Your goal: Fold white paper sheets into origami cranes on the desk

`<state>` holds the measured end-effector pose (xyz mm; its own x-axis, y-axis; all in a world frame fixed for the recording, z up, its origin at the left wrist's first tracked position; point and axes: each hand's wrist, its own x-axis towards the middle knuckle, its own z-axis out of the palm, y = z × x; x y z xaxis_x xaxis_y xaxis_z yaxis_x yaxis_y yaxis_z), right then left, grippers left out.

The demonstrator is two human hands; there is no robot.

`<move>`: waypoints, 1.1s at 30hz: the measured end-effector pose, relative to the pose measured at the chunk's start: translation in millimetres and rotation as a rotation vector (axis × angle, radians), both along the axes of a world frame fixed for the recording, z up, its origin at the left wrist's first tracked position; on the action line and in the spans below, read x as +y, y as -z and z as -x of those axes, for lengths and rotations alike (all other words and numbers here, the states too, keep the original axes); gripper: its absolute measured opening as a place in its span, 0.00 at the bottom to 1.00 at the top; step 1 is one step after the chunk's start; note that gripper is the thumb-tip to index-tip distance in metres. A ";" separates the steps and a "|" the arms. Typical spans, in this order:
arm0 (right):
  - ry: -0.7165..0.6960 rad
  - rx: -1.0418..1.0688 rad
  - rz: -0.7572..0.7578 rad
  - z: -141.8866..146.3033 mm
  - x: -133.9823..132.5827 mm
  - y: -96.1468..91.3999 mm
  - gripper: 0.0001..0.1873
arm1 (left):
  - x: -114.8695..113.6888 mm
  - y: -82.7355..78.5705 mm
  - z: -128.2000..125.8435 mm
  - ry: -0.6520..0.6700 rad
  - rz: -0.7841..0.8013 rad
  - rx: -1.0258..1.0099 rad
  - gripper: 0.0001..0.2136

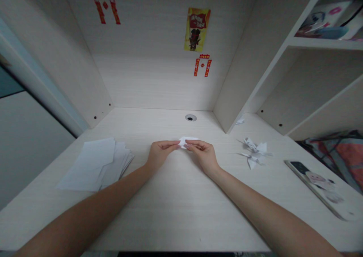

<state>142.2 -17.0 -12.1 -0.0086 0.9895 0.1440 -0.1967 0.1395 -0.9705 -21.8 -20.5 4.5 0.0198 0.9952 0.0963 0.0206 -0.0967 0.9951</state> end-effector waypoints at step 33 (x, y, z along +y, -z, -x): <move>0.020 -0.020 -0.011 -1.8 0.8 -2.7 0.12 | 1.3 1.2 1.1 0.114 0.134 0.094 0.14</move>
<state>144.1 -16.2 -9.4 0.0081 0.9878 0.1553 -0.1746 0.1543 -0.9725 -22.9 -19.2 3.3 0.1356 0.9898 -0.0446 0.1104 0.0297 0.9934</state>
